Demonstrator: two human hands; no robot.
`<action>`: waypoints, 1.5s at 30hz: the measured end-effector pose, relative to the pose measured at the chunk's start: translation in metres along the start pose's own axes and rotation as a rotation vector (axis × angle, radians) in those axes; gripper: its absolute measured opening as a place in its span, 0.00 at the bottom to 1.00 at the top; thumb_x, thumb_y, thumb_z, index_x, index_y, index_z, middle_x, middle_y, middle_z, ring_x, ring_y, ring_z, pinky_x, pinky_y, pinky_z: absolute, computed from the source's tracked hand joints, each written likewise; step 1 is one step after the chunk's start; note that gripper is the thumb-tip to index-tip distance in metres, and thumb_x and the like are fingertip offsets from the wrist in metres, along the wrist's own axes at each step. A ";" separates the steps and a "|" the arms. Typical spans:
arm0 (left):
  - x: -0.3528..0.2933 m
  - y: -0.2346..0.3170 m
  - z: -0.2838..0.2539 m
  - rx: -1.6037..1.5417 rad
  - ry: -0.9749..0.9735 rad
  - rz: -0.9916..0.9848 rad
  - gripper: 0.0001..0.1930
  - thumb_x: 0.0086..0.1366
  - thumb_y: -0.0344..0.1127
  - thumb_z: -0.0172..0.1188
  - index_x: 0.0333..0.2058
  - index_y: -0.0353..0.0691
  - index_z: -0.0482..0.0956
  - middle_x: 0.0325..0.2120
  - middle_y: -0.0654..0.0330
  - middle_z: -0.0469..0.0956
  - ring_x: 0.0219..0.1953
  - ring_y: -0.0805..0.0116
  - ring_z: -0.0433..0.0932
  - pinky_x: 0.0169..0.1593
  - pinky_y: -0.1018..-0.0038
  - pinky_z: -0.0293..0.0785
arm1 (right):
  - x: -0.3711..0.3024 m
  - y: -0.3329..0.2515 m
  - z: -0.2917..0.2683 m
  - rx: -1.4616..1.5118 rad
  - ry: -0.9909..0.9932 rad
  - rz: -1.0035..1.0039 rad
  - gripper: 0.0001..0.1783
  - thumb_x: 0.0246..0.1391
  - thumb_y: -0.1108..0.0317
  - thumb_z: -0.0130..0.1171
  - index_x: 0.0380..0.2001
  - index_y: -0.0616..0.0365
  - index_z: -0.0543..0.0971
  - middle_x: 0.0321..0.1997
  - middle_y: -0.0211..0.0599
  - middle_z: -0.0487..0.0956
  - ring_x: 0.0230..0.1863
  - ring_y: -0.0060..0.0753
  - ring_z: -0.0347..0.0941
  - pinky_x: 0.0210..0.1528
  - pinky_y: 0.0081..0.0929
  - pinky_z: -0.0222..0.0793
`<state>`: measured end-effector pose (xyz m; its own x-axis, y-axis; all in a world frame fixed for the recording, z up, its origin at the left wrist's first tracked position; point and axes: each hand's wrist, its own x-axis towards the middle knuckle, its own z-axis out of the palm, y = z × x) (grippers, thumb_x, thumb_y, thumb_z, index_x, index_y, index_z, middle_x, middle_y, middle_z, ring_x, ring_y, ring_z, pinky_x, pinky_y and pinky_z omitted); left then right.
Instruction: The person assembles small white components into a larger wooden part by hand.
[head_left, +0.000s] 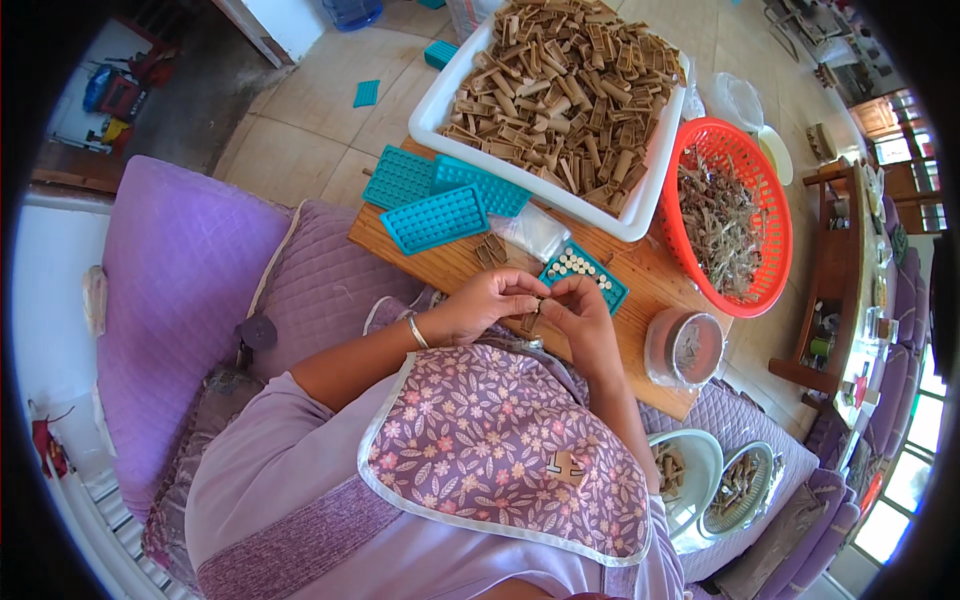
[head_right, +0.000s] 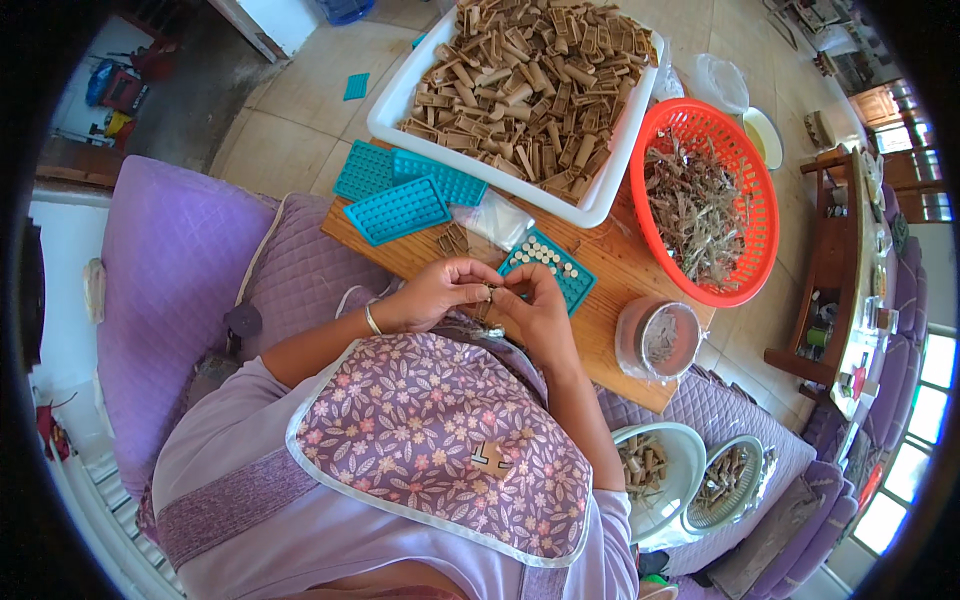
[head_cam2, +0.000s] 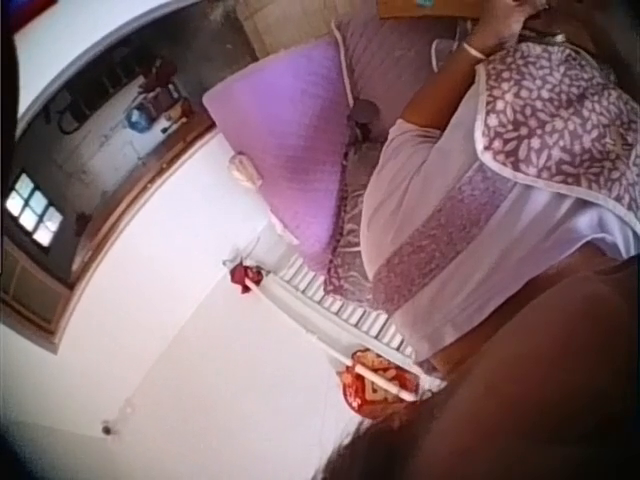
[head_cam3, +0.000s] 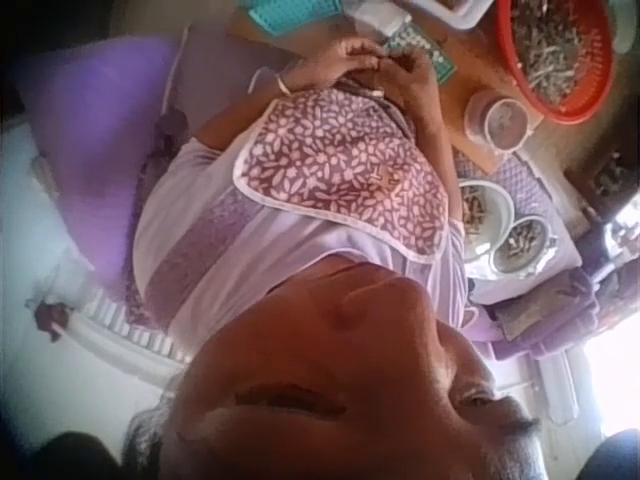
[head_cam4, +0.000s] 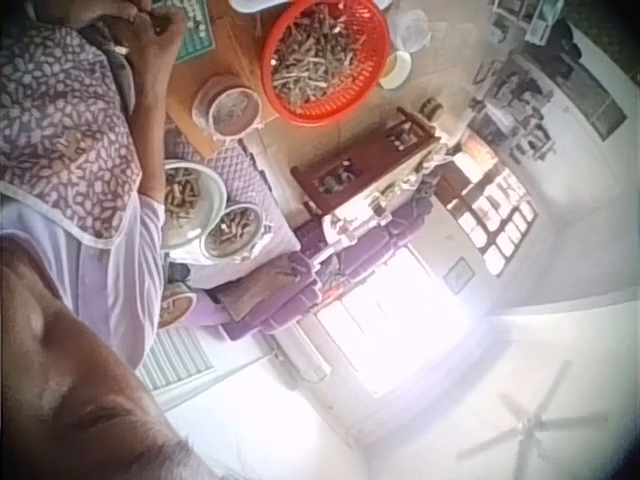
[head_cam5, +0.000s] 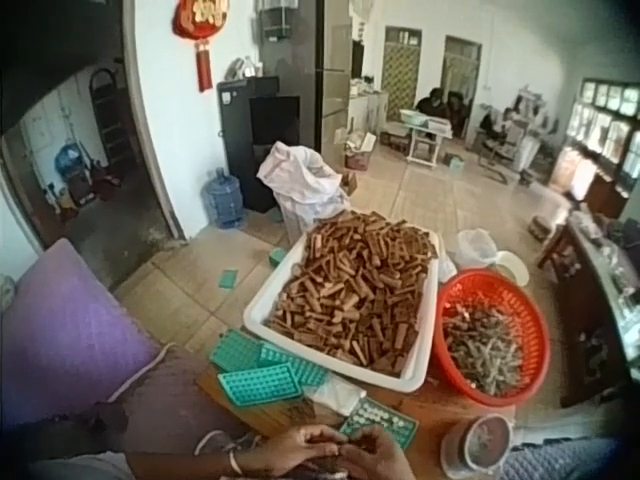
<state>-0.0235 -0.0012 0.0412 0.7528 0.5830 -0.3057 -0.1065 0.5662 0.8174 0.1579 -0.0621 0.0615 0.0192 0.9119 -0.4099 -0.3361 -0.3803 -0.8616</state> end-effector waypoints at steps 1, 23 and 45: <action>-0.002 0.007 0.000 -0.062 0.060 -0.043 0.11 0.65 0.30 0.57 0.45 0.35 0.75 0.40 0.63 0.78 0.41 0.78 0.75 0.45 0.81 0.72 | 0.001 -0.012 0.003 -0.203 0.059 -0.158 0.13 0.49 0.76 0.64 0.37 0.58 0.72 0.33 0.28 0.73 0.32 0.19 0.69 0.32 0.19 0.67; -0.011 0.030 -0.024 -0.344 0.283 0.115 0.10 0.68 0.30 0.50 0.46 0.36 0.72 0.40 0.58 0.78 0.35 0.76 0.73 0.40 0.80 0.70 | 0.203 -0.118 0.008 -1.204 0.206 -0.667 0.09 0.47 0.73 0.58 0.34 0.60 0.78 0.35 0.49 0.79 0.39 0.52 0.75 0.42 0.43 0.70; -0.003 0.045 -0.029 -0.326 0.247 0.203 0.09 0.68 0.31 0.52 0.45 0.38 0.73 0.42 0.60 0.78 0.41 0.73 0.77 0.45 0.75 0.75 | 0.100 -0.122 0.038 -0.346 0.059 -0.410 0.09 0.51 0.71 0.63 0.33 0.63 0.74 0.28 0.29 0.76 0.27 0.17 0.70 0.29 0.18 0.68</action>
<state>-0.0498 0.0392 0.0646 0.5219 0.8005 -0.2947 -0.4646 0.5565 0.6889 0.1647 0.0811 0.1368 0.1403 0.9897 -0.0272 0.0397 -0.0331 -0.9987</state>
